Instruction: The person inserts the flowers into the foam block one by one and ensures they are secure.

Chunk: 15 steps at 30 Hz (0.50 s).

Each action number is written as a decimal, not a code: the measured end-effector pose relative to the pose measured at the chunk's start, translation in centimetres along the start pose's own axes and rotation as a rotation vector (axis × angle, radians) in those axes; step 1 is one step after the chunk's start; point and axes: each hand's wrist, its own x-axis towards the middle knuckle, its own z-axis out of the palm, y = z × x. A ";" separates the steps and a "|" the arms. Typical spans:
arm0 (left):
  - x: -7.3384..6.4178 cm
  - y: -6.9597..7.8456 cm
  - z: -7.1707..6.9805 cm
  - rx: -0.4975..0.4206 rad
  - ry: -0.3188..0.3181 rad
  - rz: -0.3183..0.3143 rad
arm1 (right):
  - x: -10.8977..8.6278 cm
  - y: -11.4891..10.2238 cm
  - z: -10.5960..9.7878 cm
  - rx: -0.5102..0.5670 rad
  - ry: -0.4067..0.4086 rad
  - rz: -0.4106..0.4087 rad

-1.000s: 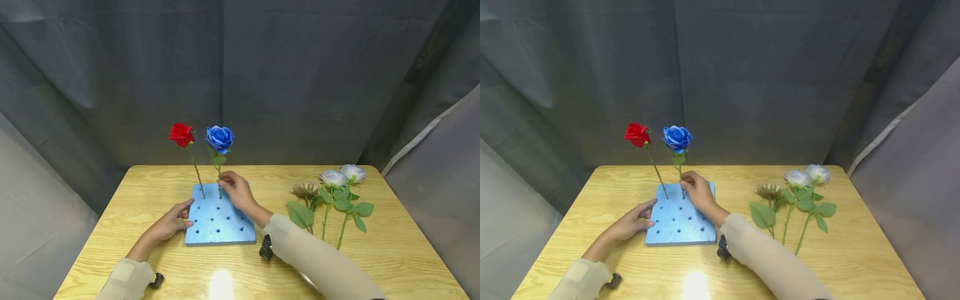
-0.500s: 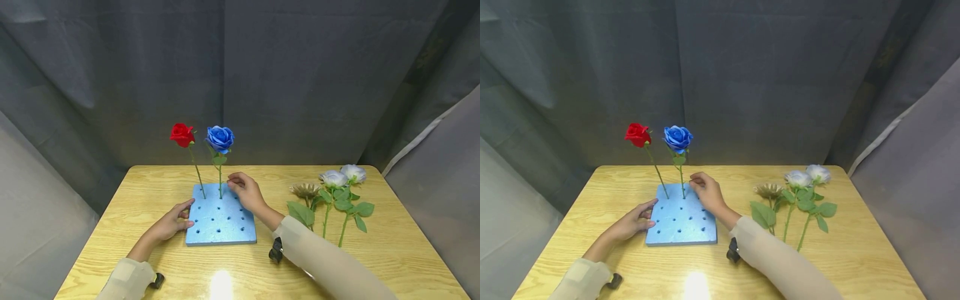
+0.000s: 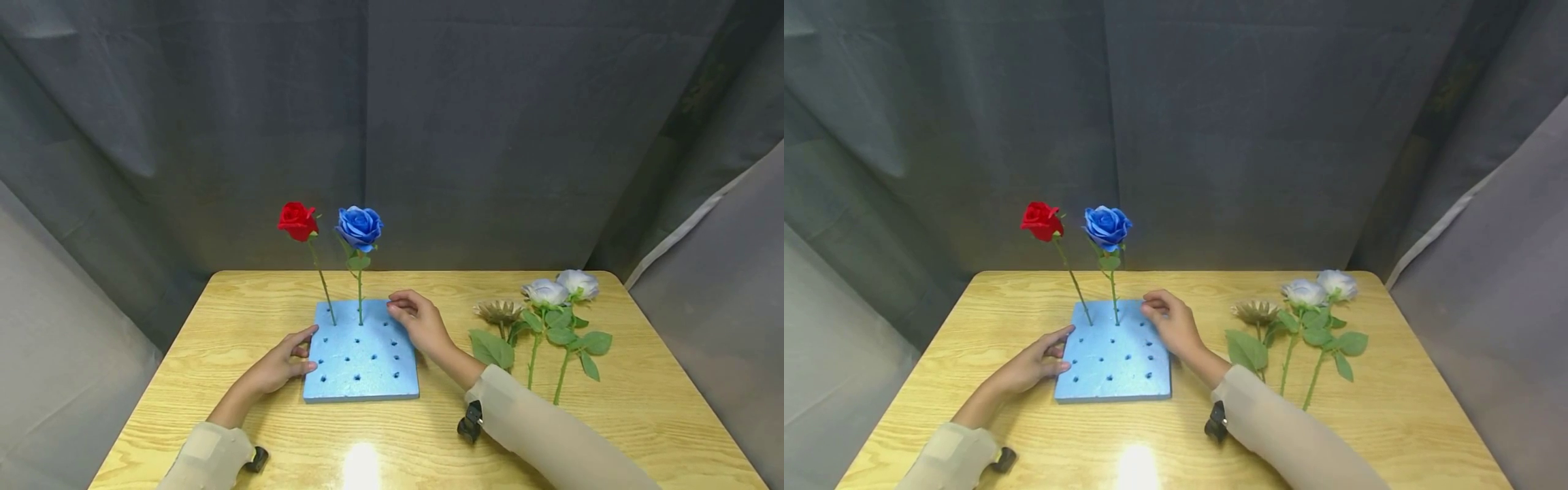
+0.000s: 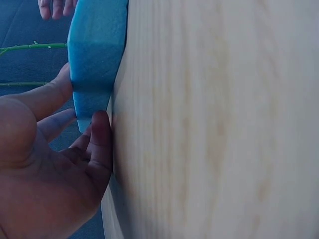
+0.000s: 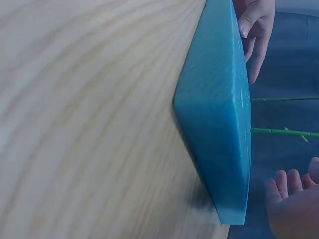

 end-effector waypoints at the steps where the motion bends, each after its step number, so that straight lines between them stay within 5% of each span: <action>1: 0.0 0.0 0.0 0.004 0.002 -0.001 | -0.2 0.0 -0.2 0.005 0.000 0.007; 15: 0.0 -0.2 -0.1 0.036 0.003 0.008 | -2.8 -0.7 -2.9 0.022 0.025 0.082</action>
